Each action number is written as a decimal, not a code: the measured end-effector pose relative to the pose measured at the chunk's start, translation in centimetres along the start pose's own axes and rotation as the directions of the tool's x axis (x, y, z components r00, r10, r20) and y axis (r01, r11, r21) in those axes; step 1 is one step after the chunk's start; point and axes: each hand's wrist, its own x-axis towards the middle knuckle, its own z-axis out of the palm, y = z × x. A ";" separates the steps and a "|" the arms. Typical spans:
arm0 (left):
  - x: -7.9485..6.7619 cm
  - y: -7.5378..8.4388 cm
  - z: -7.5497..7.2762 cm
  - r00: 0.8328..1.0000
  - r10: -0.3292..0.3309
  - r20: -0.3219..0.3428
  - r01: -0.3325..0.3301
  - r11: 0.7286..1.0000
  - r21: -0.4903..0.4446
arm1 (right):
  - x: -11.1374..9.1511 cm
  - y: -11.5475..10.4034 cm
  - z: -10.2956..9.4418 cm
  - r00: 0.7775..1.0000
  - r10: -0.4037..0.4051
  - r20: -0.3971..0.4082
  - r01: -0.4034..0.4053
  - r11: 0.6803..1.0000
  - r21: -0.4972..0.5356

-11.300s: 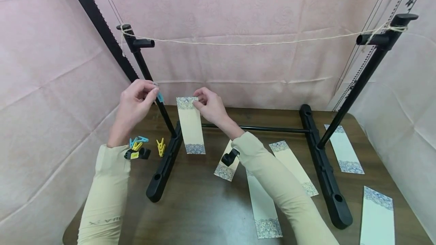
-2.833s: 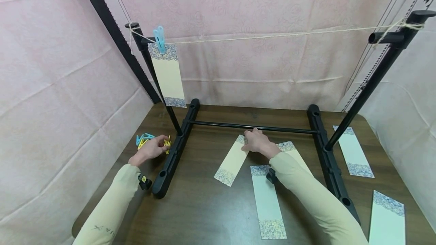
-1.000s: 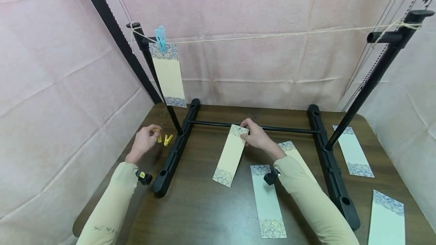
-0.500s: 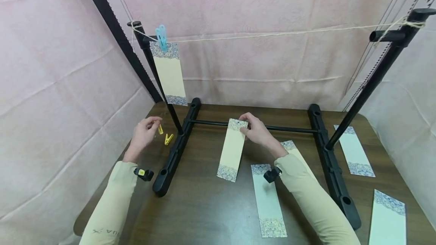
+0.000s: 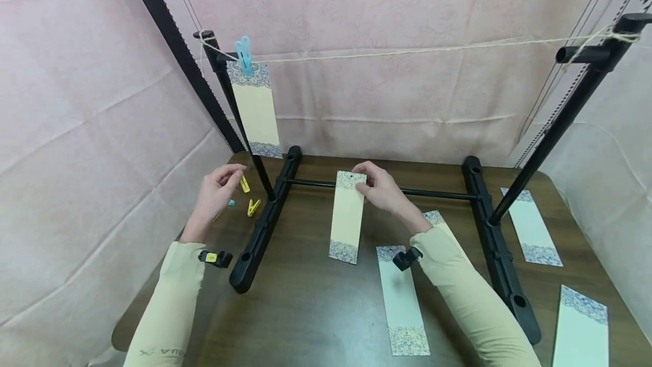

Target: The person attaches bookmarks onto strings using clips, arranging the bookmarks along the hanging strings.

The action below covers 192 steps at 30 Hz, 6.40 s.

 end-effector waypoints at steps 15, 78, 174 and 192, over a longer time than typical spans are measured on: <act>-0.1 7.8 -1.4 0.971 0.191 -0.145 -0.213 0.965 -0.153 | 0.1 -4.6 -1.5 0.996 -0.092 -0.024 0.092 0.996 0.016; 6.5 24.9 -4.9 0.799 0.545 -0.253 -0.581 0.809 -0.090 | 3.7 -19.0 -4.1 0.918 -0.388 -0.086 0.384 0.921 -0.065; 7.0 25.5 -4.9 0.943 0.313 -0.116 -0.320 0.947 -0.040 | 6.5 -19.5 -1.8 0.897 -0.320 -0.307 0.385 0.905 0.181; 4.2 21.8 -4.9 0.837 0.501 -0.222 -0.535 0.833 -0.138 | 2.3 -14.0 -2.9 0.930 -0.238 -0.280 0.293 0.940 0.173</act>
